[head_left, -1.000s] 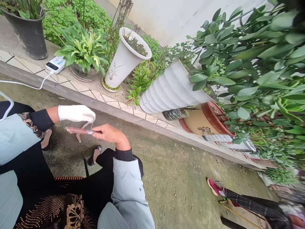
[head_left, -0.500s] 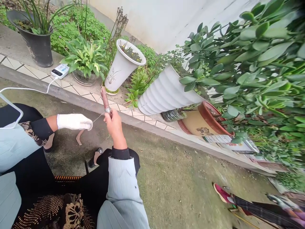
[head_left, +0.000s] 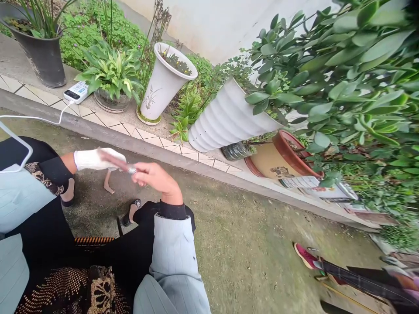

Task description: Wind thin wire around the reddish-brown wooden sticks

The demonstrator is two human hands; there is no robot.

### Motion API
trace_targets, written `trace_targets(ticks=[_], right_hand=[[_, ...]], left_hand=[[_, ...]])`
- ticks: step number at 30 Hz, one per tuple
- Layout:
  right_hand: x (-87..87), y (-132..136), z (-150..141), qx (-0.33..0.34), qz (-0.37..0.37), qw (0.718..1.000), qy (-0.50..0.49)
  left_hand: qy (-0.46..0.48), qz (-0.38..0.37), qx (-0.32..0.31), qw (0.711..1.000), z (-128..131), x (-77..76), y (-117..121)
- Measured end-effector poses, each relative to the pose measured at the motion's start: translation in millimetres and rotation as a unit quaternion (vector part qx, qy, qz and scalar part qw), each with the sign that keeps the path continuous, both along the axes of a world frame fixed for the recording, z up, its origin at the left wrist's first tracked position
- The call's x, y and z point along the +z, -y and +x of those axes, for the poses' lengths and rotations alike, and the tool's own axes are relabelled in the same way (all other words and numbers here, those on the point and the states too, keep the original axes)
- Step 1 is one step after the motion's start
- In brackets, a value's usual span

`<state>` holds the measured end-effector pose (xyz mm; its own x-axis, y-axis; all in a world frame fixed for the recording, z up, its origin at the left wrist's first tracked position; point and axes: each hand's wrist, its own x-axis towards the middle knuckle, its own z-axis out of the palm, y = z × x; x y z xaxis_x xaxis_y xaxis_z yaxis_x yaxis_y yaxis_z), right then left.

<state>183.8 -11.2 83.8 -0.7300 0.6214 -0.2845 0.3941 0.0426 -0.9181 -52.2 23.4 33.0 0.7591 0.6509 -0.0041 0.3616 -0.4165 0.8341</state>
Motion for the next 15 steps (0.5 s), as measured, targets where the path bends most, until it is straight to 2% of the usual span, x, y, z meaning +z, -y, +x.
trace_targets(ticks=[2,4,6,8,10,11,13,15], right_hand=[[2.4,-3.7,8.1,-0.172,0.050,0.982,-0.060],[-0.9,-11.3,11.8,-0.283,0.080,0.952,-0.088],[-7.2,-20.8,11.3,-0.350,0.099,0.929,-0.072],[-13.9,-29.5,7.9,-0.377,0.124,0.918,0.020],[-19.1,-34.9,2.9,-0.345,0.156,0.912,0.157],[-20.8,-35.7,0.0,-0.305,0.168,0.911,0.220],[-22.5,-33.4,-6.1,-0.185,0.157,0.924,0.296],[-21.3,-27.1,-11.3,-0.026,0.091,0.950,0.297]], left_hand=[[-0.020,-0.028,-0.037,0.999,0.9,-2.1,-1.0],[-0.049,-0.032,-0.062,0.996,0.6,-0.8,0.1],[-0.060,-0.034,-0.082,0.994,-0.2,5.6,4.0],[-0.056,-0.048,-0.095,0.993,-1.7,16.7,9.5],[-0.051,-0.062,-0.086,0.993,-4.8,29.2,14.0],[-0.050,-0.054,-0.073,0.995,-7.1,34.7,15.1],[-0.055,-0.014,-0.029,0.998,-13.4,41.6,14.2],[-0.064,0.031,0.030,0.997,-20.8,41.9,10.2]])
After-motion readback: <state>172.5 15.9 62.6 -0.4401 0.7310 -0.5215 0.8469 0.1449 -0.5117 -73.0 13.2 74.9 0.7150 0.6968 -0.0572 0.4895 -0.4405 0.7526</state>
